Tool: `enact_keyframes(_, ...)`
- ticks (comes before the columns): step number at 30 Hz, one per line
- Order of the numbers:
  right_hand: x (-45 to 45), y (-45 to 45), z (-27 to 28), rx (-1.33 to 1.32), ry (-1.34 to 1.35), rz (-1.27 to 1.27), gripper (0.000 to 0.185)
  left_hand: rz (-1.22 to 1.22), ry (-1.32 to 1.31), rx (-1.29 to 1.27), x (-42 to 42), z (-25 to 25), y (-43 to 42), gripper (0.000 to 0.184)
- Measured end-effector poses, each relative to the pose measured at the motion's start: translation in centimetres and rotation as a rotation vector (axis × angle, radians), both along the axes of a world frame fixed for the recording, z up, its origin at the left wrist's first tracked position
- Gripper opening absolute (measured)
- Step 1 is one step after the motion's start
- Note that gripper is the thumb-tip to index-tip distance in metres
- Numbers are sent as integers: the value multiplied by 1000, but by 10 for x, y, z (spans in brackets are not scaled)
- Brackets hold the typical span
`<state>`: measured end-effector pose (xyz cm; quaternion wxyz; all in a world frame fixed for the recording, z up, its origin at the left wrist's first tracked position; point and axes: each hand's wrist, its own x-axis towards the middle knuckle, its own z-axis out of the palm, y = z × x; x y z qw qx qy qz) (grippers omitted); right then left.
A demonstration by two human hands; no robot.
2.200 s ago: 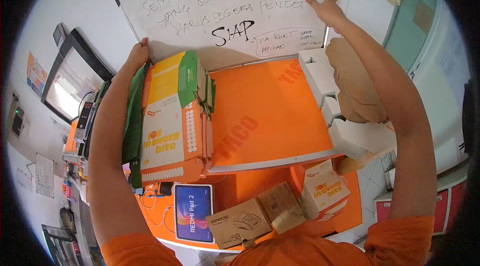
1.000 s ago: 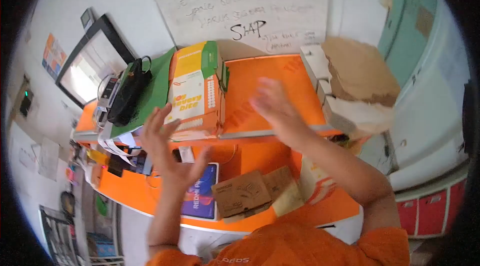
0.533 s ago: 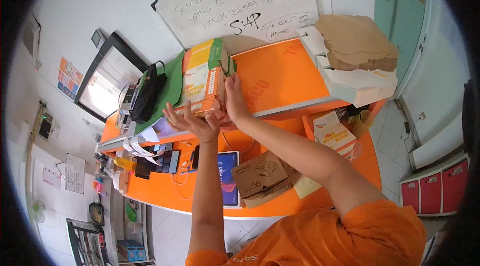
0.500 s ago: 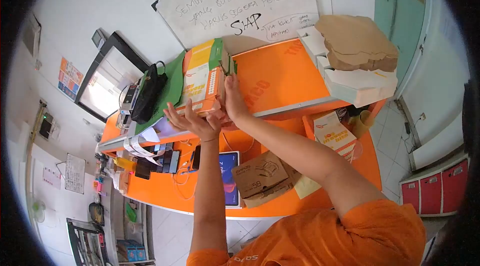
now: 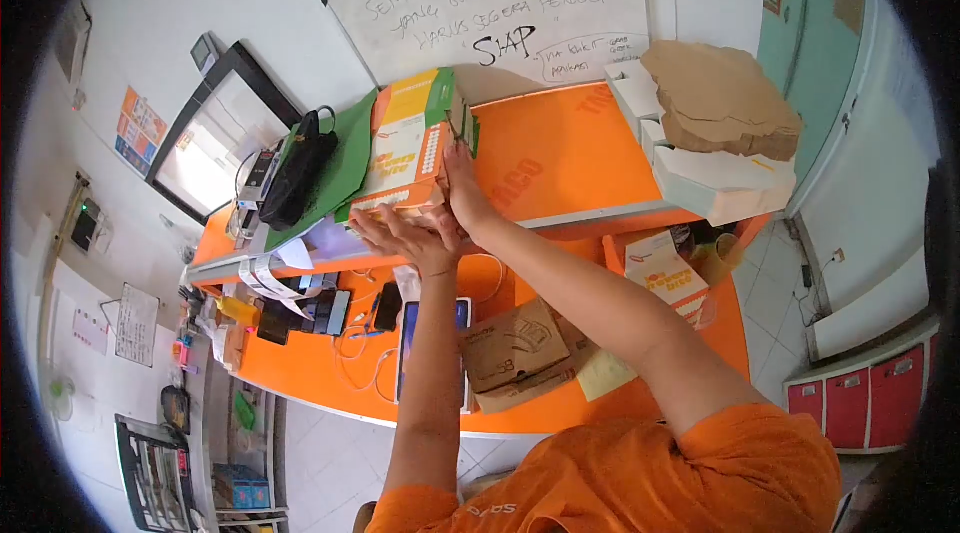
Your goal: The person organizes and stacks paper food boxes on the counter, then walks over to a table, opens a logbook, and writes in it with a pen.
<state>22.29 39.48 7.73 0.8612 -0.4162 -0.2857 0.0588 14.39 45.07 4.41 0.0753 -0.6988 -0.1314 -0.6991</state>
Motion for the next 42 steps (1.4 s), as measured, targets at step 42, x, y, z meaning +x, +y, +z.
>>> enact_keyframes(42,-10,-82,61,-536,-1134,-412,65,-177,34,-916,-280,-131,-139,41)
